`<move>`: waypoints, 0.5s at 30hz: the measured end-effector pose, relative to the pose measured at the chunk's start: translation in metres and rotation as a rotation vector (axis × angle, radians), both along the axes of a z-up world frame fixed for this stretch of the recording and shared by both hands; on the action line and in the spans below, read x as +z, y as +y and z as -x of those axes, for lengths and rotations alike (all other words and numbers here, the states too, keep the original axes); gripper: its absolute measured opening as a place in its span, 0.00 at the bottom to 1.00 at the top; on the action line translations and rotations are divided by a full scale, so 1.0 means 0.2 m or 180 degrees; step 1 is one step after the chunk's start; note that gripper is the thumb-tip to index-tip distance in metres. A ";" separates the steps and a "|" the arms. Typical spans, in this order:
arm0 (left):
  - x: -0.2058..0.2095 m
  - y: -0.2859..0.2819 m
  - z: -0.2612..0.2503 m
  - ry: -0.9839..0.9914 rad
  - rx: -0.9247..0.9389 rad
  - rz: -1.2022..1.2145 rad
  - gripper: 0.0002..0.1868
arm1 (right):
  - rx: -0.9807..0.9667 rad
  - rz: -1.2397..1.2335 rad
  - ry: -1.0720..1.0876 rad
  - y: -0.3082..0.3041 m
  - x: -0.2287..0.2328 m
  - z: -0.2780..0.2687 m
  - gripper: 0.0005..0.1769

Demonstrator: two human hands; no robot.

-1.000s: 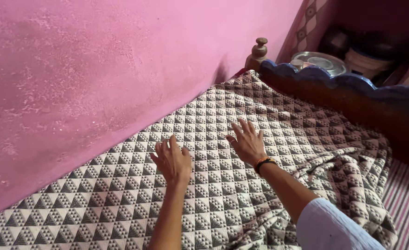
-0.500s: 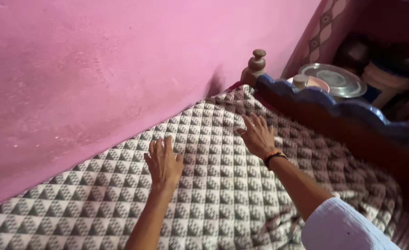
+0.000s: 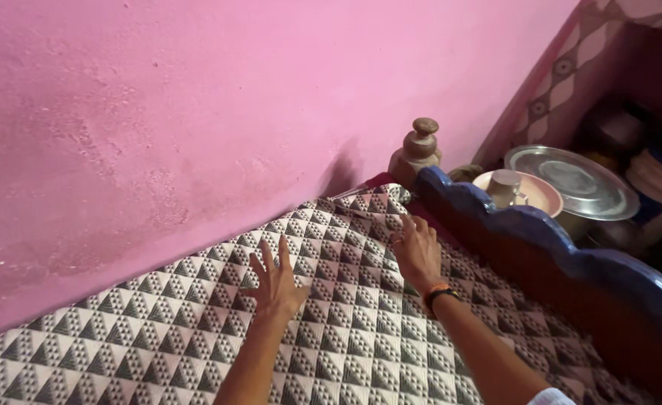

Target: The person folds a patterned bedspread on a bed. They repeatedly lift, align, and smooth the fabric with both hands, working from one side to the other to create a compact folded stack.

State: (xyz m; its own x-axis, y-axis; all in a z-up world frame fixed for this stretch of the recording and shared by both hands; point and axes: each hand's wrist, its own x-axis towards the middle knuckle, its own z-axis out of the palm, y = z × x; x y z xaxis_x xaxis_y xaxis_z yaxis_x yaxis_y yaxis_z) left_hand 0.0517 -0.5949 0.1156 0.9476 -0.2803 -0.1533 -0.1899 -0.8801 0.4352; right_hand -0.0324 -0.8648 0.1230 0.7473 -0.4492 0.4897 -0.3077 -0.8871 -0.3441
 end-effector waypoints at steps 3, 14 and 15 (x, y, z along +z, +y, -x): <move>-0.14 -0.02 -0.15 -0.0527 0.0029 0.0704 0.70 | -0.0008 0.0114 -0.0376 -0.05 -0.08 -0.15 0.26; -0.12 -0.20 -0.32 0.0731 0.0434 -0.0081 0.80 | -0.0529 -0.1847 0.0152 -0.23 -0.28 -0.60 0.54; -0.12 -0.19 -0.30 0.0757 0.0360 -0.0187 0.81 | -0.0407 -0.1689 0.0265 -0.22 -0.30 -0.61 0.55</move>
State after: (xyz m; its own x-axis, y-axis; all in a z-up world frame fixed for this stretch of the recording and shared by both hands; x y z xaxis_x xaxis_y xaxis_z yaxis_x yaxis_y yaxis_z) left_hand 0.1121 -0.6330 0.0921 0.9078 -0.1588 -0.3881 0.0124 -0.9149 0.4035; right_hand 0.0899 -0.9097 0.0632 0.6971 -0.7080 0.1130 -0.4468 -0.5522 -0.7038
